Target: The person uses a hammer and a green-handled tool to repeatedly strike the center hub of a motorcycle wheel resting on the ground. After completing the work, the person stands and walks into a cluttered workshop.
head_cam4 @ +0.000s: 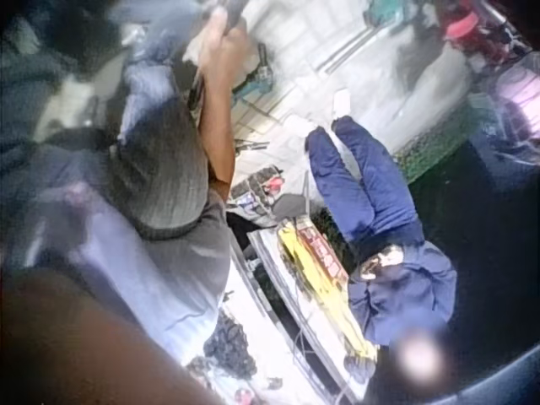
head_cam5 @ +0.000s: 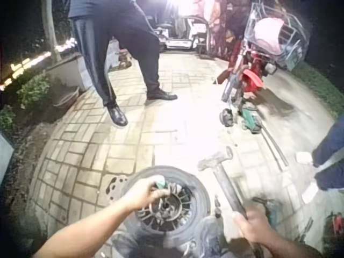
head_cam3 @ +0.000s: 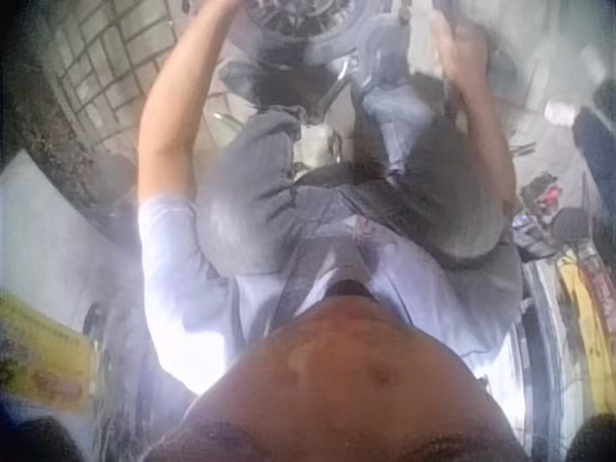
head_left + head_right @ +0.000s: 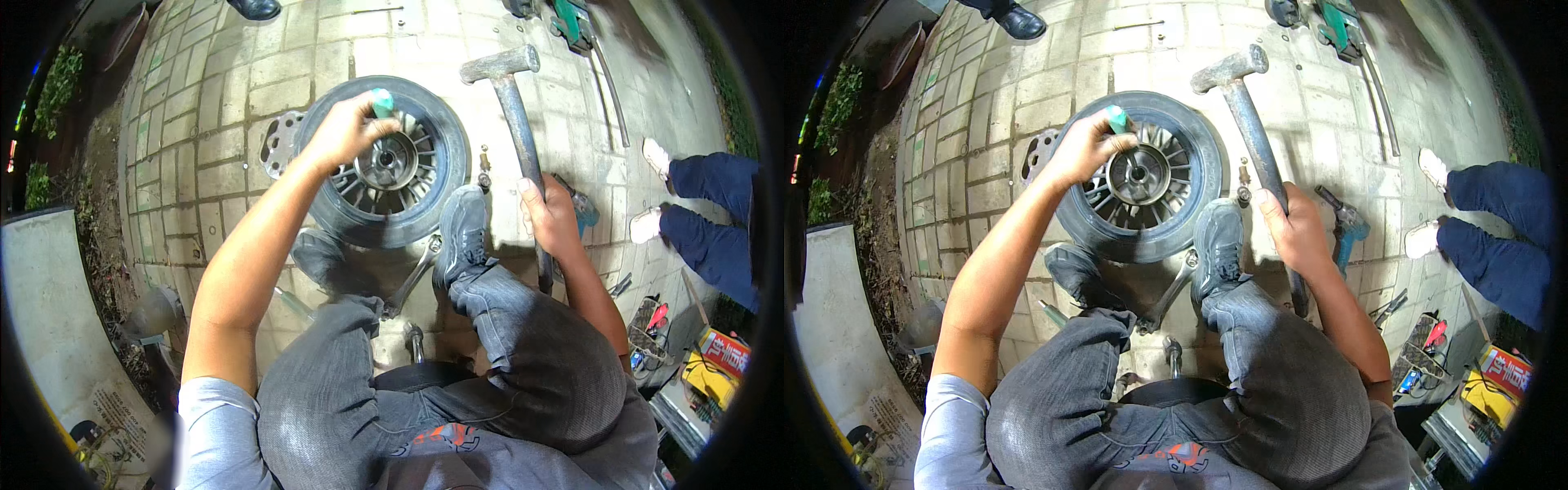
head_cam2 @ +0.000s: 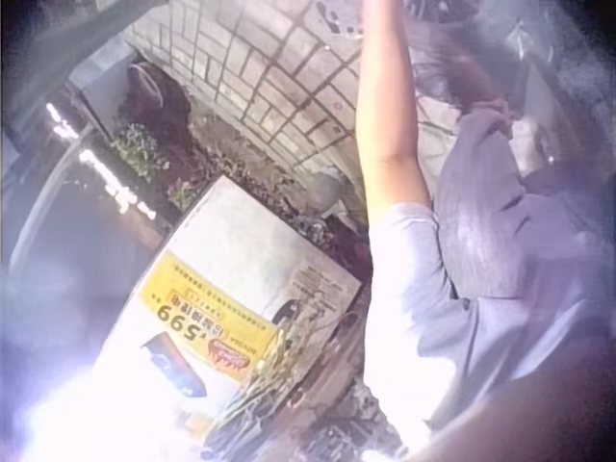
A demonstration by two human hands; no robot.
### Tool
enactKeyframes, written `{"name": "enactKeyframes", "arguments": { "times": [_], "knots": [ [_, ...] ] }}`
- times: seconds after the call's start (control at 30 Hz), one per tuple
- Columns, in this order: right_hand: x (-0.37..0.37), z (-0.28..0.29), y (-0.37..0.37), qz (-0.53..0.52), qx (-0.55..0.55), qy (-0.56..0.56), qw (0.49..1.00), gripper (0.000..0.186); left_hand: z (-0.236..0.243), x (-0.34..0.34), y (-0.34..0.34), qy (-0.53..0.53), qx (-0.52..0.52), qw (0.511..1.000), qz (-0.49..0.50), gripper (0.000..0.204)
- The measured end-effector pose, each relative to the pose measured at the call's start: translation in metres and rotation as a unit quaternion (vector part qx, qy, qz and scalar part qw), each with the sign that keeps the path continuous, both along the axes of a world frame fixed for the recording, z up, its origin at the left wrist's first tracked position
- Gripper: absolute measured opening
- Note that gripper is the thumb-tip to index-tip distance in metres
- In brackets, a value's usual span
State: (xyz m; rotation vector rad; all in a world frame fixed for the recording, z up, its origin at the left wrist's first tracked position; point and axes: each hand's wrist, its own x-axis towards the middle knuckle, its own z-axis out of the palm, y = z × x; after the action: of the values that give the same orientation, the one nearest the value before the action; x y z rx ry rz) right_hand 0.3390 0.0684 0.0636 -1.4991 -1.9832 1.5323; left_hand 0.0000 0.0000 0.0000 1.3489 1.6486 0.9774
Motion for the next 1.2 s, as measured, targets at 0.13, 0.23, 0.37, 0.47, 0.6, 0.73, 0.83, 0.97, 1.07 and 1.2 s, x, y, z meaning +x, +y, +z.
{"name": "enactKeyframes", "arguments": {
  "times": [0.13,0.23,0.37,0.47,0.6,0.73,0.83,0.97,1.07,1.2],
  "knots": [
    [-0.021,0.011,0.007,0.025,0.02,-0.001,0.999,0.047,-0.012,0.005,0.004,0.051,0.029,0.997,-0.053,0.029],
    [-0.022,0.015,0.001,0.061,0.074,-0.036,0.995,0.05,-0.011,0.009,-0.011,0.082,-0.003,0.996,-0.034,0.03],
    [-0.031,0.029,-0.001,0.084,0.11,-0.066,0.988,0.052,-0.001,0.008,-0.006,0.052,0.022,0.998,-0.012,0.031],
    [-0.026,0.029,-0.003,0.084,0.107,-0.067,0.988,0.052,0.013,0.004,-0.005,0.062,0.039,0.997,-0.018,0.03],
    [-0.026,0.03,-0.005,0.093,0.111,-0.064,0.987,0.051,0.006,0.002,-0.027,0.02,0.068,0.997,0.006,0.023],
    [-0.03,0.031,-0.008,0.106,0.124,-0.062,0.985,0.051,-0.003,0.008,-0.034,0.028,0.079,0.996,0.036,0.018],
    [-0.037,0.036,-0.012,0.122,0.133,-0.066,0.981,0.052,-0.004,0.008,-0.03,0.046,0.042,0.996,0.058,0.017],
    [-0.045,0.052,-0.015,0.164,0.14,-0.081,0.973,0.051,-0.008,0.014,-0.033,-0.026,0.062,0.993,0.098,0.026],
    [-0.051,0.071,-0.017,0.194,0.163,-0.085,0.964,0.047,-0.007,0.023,-0.042,-0.026,0.104,0.988,0.115,0.026],
    [-0.057,0.081,-0.024,0.241,0.166,-0.108,0.95,0.045,-0.007,0.03,-0.048,0.007,0.112,0.985,0.128,0.028]
  ]
}}
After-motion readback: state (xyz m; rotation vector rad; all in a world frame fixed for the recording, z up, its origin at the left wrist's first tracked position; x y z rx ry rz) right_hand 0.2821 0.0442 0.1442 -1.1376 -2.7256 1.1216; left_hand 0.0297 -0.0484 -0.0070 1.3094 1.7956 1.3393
